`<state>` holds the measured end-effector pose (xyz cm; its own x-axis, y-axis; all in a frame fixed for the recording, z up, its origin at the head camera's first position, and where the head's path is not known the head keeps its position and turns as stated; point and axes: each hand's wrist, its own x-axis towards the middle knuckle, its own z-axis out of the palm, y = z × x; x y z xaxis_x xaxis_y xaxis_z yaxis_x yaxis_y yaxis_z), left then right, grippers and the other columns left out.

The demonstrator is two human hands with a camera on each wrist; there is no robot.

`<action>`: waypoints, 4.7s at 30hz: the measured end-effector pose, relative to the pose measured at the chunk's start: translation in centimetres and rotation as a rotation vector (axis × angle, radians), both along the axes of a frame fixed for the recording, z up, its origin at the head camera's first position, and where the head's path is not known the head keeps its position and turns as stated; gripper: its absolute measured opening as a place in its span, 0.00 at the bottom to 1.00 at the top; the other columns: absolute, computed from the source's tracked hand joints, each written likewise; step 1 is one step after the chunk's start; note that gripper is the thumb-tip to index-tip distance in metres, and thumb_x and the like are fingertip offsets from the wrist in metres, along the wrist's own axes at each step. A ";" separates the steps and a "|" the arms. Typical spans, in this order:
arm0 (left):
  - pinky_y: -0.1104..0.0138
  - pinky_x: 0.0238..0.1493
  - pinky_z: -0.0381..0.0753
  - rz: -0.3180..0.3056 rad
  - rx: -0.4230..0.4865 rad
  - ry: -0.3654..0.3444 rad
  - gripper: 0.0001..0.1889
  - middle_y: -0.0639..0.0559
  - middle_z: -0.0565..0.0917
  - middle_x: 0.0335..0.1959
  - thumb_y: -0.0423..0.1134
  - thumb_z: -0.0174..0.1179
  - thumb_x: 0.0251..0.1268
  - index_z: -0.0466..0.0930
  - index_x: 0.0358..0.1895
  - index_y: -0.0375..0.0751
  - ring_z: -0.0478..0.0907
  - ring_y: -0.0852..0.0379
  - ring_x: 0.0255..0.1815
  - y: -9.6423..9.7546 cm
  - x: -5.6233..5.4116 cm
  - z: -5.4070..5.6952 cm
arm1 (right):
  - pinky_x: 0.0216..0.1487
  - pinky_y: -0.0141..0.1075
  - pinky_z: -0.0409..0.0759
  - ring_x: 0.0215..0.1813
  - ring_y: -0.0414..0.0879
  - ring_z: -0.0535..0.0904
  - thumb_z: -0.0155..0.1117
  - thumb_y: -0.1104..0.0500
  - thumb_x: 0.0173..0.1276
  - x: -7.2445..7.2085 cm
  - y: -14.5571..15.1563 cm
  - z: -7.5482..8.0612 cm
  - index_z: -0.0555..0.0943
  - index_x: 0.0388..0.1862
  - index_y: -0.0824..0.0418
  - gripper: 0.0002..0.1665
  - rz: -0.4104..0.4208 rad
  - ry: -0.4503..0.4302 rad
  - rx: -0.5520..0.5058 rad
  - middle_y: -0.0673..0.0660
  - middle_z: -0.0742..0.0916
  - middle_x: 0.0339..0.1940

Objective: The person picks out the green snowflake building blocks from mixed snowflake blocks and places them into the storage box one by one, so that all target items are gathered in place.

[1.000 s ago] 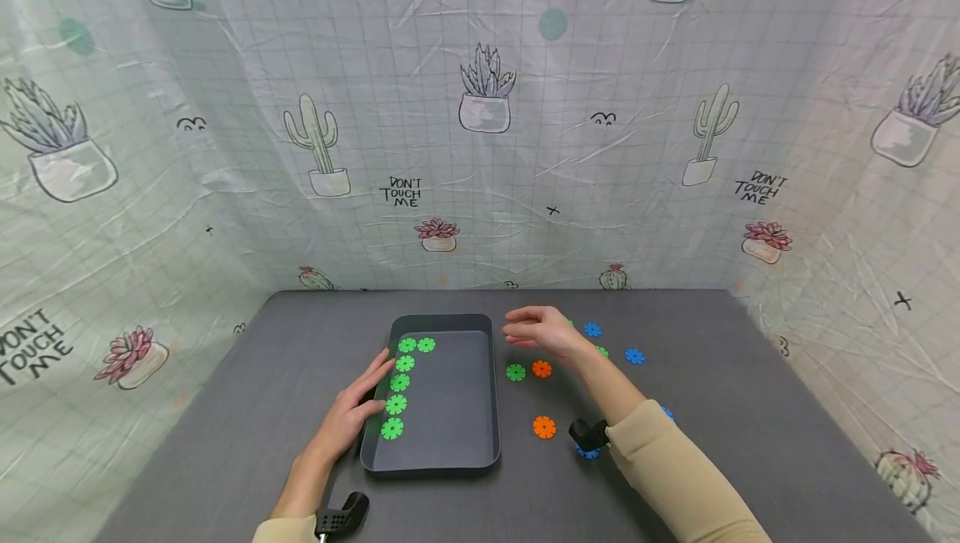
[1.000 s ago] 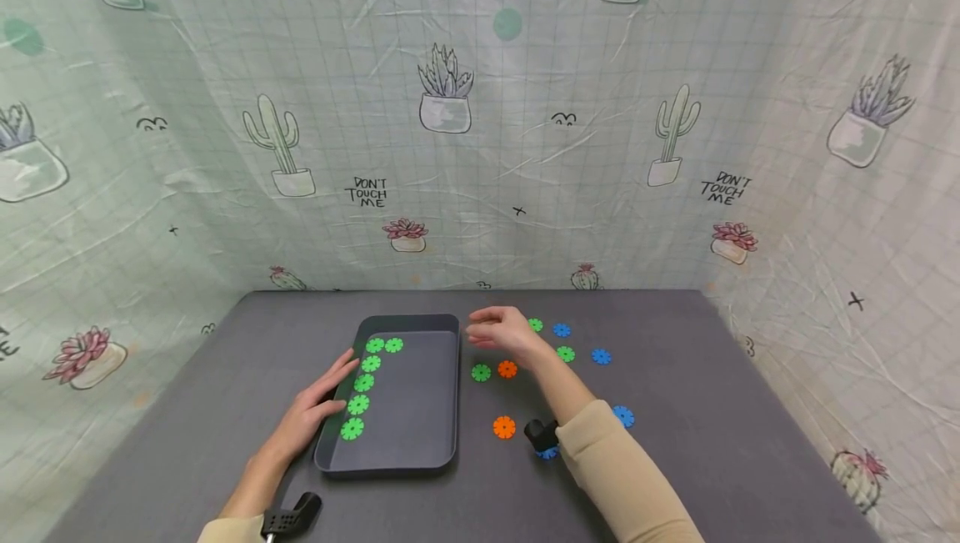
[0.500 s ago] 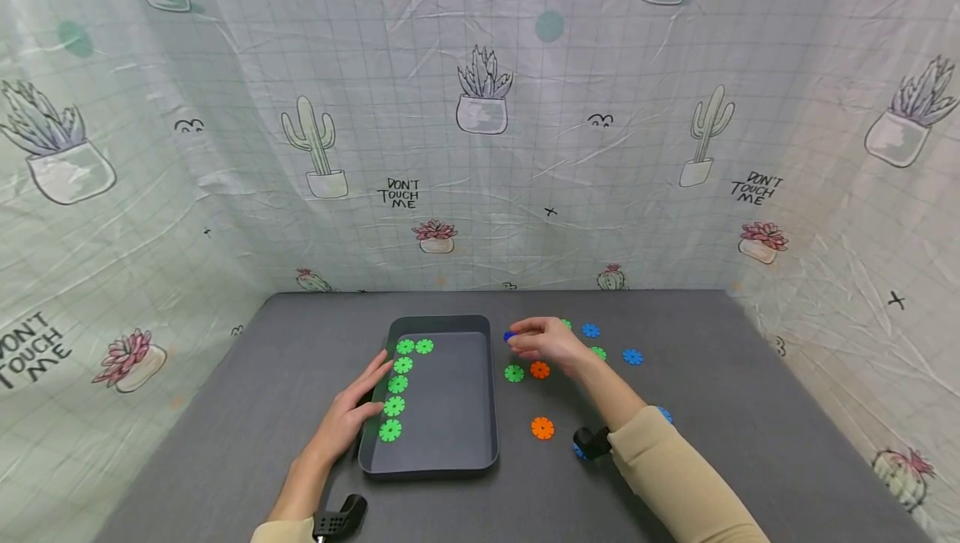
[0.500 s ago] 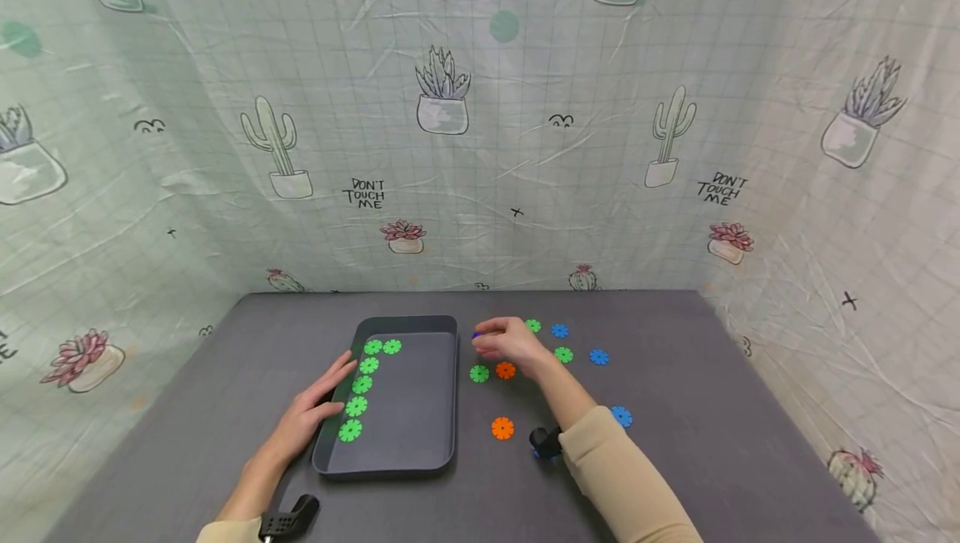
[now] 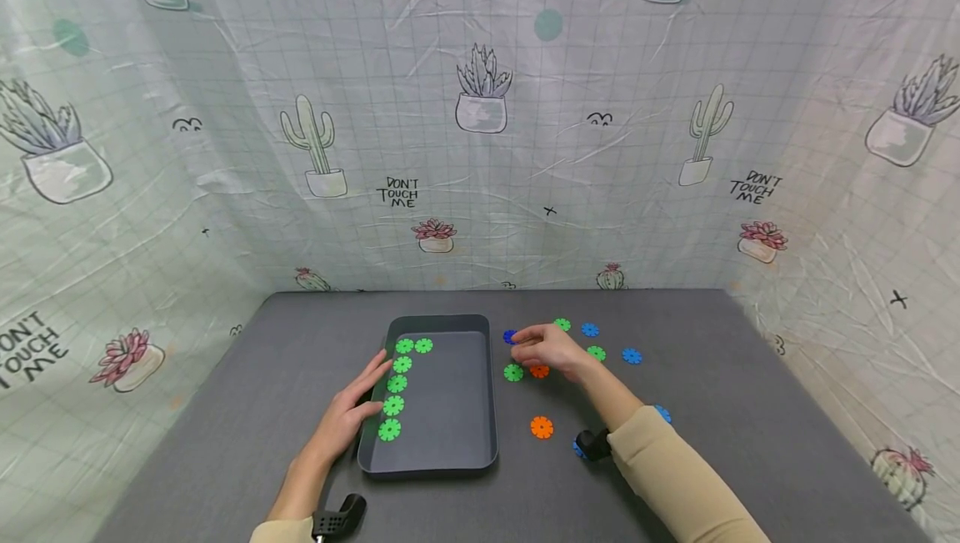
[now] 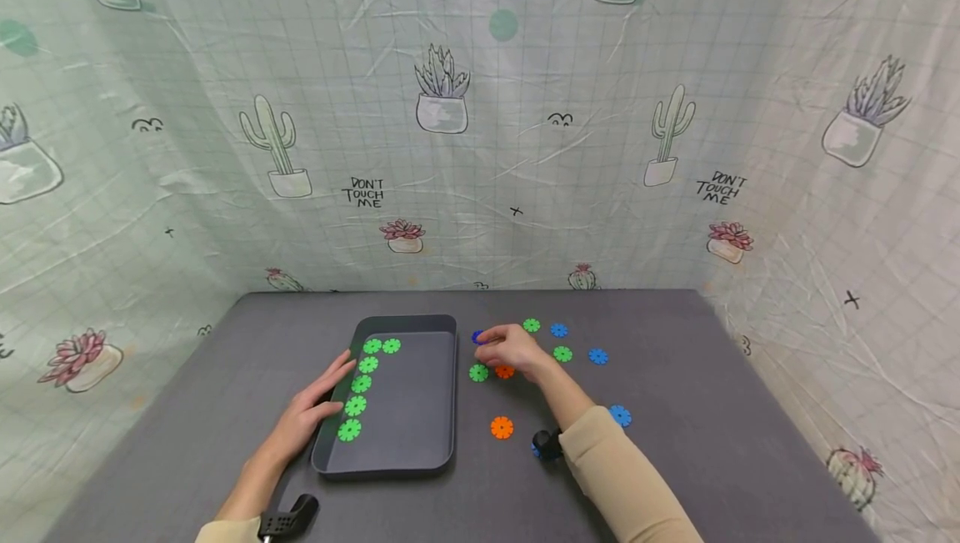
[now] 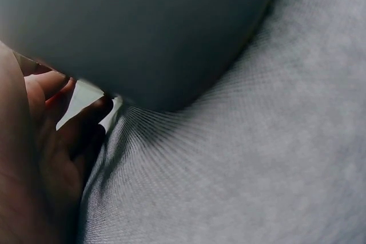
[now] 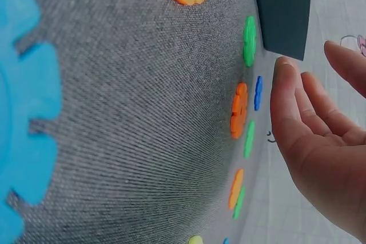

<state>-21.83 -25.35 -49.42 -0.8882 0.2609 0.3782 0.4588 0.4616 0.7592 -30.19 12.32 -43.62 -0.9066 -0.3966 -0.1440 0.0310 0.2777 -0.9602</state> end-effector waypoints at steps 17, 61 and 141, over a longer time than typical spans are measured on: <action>0.68 0.69 0.55 -0.019 0.034 -0.033 0.32 0.44 0.60 0.79 0.28 0.58 0.64 0.68 0.74 0.38 0.52 0.40 0.79 -0.2 -0.3 0.3 | 0.55 0.47 0.80 0.53 0.56 0.83 0.65 0.68 0.69 -0.6 0.2 -0.1 0.73 0.65 0.79 0.28 0.041 0.014 0.014 0.67 0.85 0.52; 0.67 0.69 0.54 -0.010 0.031 -0.043 0.32 0.45 0.60 0.79 0.27 0.57 0.64 0.68 0.74 0.37 0.53 0.40 0.79 0.1 0.3 0.4 | 0.41 0.36 0.79 0.36 0.44 0.79 0.77 0.76 0.48 -0.4 -0.9 -1.9 0.85 0.47 0.73 0.23 0.125 0.330 0.330 0.56 0.86 0.36; 0.33 0.67 0.52 0.023 -0.004 -0.034 0.33 0.44 0.60 0.79 0.27 0.56 0.62 0.68 0.74 0.35 0.53 0.38 0.78 0.1 0.0 0.0 | 0.53 0.50 0.81 0.51 0.63 0.84 0.67 0.66 0.67 -1.3 -10.8 3.8 0.84 0.55 0.69 0.18 0.013 -0.017 -0.057 0.58 0.89 0.38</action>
